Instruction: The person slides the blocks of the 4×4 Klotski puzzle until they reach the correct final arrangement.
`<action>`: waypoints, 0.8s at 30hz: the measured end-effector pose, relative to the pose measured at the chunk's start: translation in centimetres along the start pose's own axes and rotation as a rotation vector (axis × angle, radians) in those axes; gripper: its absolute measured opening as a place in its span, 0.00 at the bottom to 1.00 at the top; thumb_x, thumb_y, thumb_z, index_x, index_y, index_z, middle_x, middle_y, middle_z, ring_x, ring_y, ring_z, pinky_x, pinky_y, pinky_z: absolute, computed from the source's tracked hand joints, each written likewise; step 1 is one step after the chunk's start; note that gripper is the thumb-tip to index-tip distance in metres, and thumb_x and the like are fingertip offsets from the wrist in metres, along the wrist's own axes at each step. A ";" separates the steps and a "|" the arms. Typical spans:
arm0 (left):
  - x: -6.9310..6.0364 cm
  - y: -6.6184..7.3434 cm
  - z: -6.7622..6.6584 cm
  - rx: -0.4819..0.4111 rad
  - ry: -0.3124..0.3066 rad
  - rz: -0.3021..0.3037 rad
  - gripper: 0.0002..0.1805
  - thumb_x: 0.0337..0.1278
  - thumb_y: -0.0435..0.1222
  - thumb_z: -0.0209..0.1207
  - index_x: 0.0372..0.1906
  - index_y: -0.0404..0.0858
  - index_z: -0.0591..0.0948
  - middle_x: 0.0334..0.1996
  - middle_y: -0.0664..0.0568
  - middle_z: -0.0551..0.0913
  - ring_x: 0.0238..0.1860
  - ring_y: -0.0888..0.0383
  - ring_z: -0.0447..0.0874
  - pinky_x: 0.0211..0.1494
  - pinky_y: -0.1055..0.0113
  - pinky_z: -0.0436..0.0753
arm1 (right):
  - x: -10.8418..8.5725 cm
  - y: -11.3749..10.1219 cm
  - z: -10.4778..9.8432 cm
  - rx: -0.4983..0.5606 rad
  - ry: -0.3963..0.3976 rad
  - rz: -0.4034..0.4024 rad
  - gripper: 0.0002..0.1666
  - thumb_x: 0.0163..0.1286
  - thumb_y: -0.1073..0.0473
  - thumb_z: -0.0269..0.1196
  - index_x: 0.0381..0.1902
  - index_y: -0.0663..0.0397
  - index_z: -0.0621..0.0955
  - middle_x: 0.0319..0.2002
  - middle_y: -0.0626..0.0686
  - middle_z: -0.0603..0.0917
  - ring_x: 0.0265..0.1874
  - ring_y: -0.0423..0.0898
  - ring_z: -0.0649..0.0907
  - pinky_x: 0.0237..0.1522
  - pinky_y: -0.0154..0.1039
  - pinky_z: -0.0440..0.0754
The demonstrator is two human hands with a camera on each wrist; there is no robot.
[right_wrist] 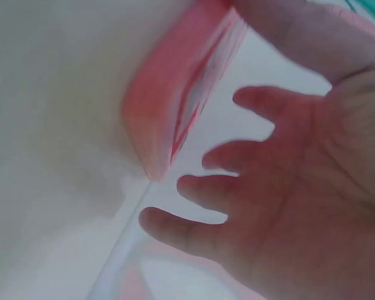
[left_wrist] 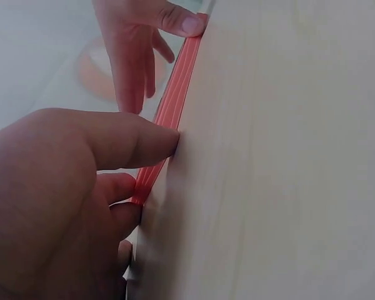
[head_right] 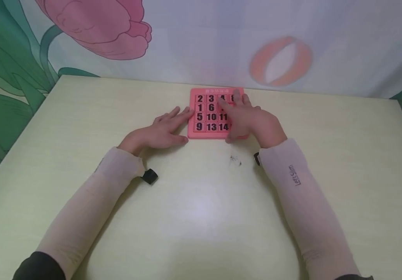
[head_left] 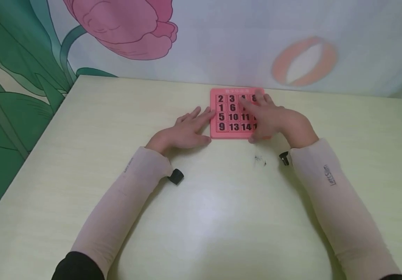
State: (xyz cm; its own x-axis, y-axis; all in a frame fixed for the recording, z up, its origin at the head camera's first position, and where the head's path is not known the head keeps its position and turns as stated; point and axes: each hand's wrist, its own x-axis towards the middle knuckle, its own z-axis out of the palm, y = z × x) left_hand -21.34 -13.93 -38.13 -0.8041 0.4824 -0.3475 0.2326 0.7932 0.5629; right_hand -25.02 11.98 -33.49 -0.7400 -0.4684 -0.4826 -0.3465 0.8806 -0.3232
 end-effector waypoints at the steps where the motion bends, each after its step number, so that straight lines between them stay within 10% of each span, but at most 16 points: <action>1: 0.0 0.0 0.1 -0.003 -0.001 0.000 0.44 0.72 0.51 0.53 0.82 0.59 0.42 0.81 0.63 0.35 0.78 0.61 0.21 0.77 0.52 0.32 | 0.2 0.1 -0.2 0.013 -0.026 0.005 0.70 0.60 0.56 0.75 0.83 0.41 0.38 0.78 0.63 0.22 0.75 0.68 0.29 0.66 0.77 0.48; 9: -0.1 0.2 0.1 -0.004 -0.001 0.007 0.44 0.71 0.51 0.54 0.83 0.58 0.43 0.81 0.62 0.35 0.78 0.61 0.20 0.77 0.52 0.33 | 0.7 0.2 -0.7 0.032 -0.050 0.014 0.74 0.57 0.53 0.78 0.83 0.44 0.37 0.80 0.61 0.29 0.76 0.65 0.30 0.69 0.73 0.45; 17: -0.3 0.0 -0.1 -0.008 0.008 0.009 0.45 0.71 0.50 0.54 0.83 0.57 0.42 0.81 0.62 0.35 0.78 0.61 0.21 0.77 0.52 0.32 | 0.3 -1.1 -0.4 0.030 0.012 0.045 0.71 0.55 0.54 0.78 0.83 0.41 0.44 0.71 0.64 0.53 0.60 0.63 0.64 0.60 0.67 0.67; 24: -0.1 0.0 0.0 -0.008 0.007 0.004 0.45 0.71 0.50 0.54 0.83 0.58 0.42 0.81 0.63 0.35 0.78 0.61 0.20 0.77 0.52 0.31 | 0.3 -1.4 -0.2 0.062 0.009 0.041 0.72 0.58 0.55 0.77 0.83 0.36 0.38 0.80 0.63 0.35 0.74 0.67 0.52 0.67 0.72 0.55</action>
State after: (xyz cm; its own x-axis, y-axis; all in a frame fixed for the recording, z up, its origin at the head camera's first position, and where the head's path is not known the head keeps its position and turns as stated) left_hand -21.27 -14.00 -38.11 -0.8068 0.4831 -0.3402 0.2315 0.7882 0.5702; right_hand -24.87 10.66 -33.01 -0.7580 -0.4311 -0.4895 -0.2795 0.8927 -0.3534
